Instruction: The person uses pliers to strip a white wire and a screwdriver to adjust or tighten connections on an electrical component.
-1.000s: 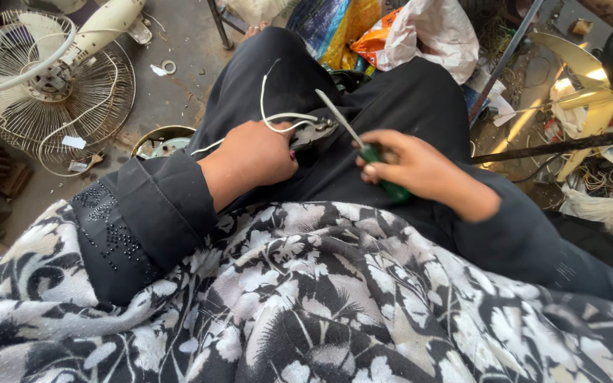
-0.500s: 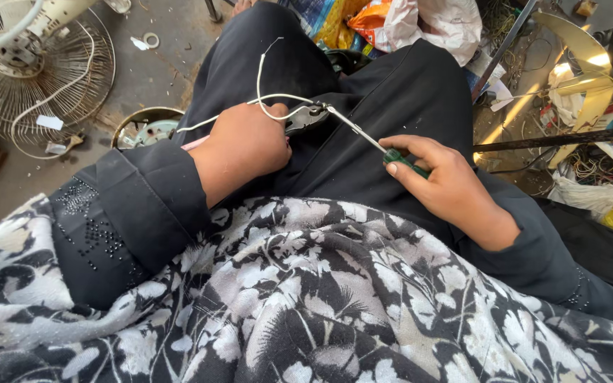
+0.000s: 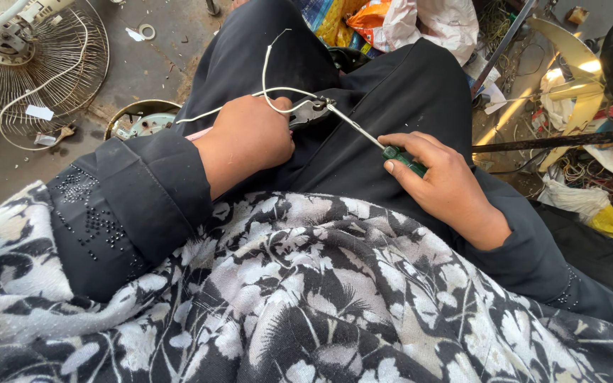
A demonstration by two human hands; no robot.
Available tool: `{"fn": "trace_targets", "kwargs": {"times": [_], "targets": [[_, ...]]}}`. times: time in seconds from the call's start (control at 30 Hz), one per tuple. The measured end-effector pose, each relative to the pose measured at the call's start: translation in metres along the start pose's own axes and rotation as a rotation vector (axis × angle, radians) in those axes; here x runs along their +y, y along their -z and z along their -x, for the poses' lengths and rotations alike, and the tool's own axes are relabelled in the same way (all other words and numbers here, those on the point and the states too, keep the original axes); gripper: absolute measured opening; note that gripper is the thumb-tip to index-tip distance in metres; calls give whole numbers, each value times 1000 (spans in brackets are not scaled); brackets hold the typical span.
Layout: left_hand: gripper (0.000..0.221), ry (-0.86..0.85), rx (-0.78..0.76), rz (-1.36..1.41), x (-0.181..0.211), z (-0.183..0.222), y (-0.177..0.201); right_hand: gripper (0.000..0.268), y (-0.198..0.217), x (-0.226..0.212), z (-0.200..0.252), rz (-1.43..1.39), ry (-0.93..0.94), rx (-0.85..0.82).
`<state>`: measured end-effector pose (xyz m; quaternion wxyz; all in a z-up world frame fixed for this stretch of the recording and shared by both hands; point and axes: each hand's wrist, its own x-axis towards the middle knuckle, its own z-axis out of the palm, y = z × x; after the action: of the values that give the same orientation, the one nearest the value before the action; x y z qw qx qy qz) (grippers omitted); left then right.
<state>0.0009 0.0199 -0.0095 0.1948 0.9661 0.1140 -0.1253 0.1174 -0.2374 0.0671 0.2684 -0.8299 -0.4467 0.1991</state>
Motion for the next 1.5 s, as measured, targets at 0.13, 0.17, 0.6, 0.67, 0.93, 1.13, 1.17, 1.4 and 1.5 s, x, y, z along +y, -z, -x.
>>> {"fn": "trace_targets", "kwargs": {"times": [0.13, 0.17, 0.6, 0.67, 0.93, 1.13, 1.17, 1.4, 1.5], "targets": [[33, -8, 15, 17, -1, 0, -1, 31, 0, -2, 0, -7, -21, -1], [33, -8, 15, 18, -1, 0, -1, 31, 0, -2, 0, -4, -12, 5], [31, -3, -14, 17, 1, -3, -5, 32, 8, -25, -2, 432, 87, 47], [30, -6, 6, 1, 3, -2, -10, 31, 5, -36, -1, 626, 114, 80], [30, 79, -33, 18, 4, -7, -11, 36, -7, -62, -8, 949, 313, 155], [30, 82, -63, 18, 2, -8, -9, 29, -2, -52, -11, 840, 331, 308], [31, 88, -71, 19, 2, -8, -8, 26, -3, -50, -11, 853, 228, 255], [30, 86, -33, -16, 5, -9, -10, 22, -3, -44, -13, 823, 264, 259], [28, 79, -41, -31, 5, -5, -5, 15, -9, -48, -13, 885, 269, 328]]}}
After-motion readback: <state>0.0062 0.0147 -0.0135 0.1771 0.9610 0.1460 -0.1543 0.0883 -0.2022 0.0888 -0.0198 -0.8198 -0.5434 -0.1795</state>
